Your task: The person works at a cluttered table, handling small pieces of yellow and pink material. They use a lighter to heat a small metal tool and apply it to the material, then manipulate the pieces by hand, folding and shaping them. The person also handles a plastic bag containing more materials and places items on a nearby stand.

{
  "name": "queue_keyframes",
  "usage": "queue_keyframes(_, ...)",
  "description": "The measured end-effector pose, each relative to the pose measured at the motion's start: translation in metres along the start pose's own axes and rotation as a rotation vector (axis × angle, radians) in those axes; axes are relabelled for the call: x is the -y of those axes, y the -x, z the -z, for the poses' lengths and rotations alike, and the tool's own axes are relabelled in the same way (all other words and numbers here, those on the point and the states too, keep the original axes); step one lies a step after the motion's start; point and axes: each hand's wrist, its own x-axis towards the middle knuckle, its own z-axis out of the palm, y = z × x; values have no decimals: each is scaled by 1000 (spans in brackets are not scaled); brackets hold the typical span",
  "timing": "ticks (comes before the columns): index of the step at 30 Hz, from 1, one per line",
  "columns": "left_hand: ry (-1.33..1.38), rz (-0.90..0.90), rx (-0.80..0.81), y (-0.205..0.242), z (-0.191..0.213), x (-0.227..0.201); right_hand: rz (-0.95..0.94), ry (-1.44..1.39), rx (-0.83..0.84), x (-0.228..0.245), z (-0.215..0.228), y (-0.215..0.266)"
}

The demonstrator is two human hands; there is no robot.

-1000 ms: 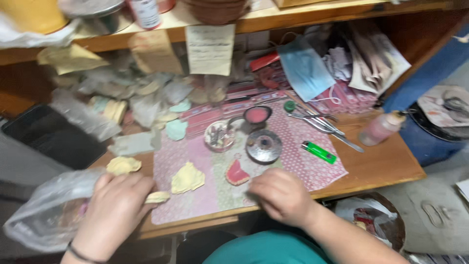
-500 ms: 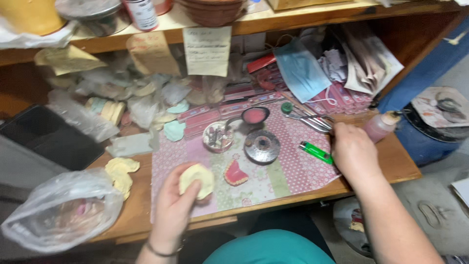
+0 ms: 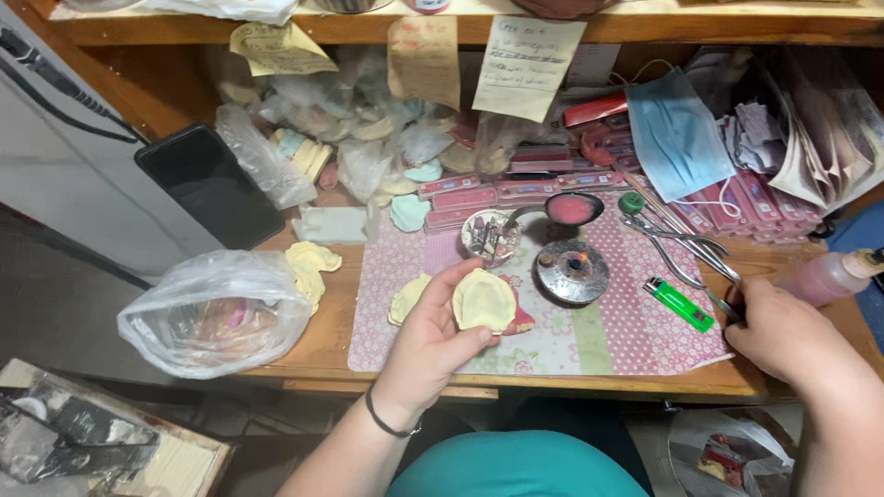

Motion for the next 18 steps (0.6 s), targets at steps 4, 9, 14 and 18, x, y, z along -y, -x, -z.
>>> queue_keyframes(4,-31,-21,19,2,0,-5,21,33,-58,-11,-14,1)
queue_keyframes(9,-23,-62,30,4,7,-6,-94,9,-226,-31,-40,22)
queue_keyframes(14,-28,-43,-29,3,15,-2,250,-453,-884,-10,-59,72)
queue_keyframes(18,11,-21,-109,2,24,13,237,-753,-521,89,-17,125)
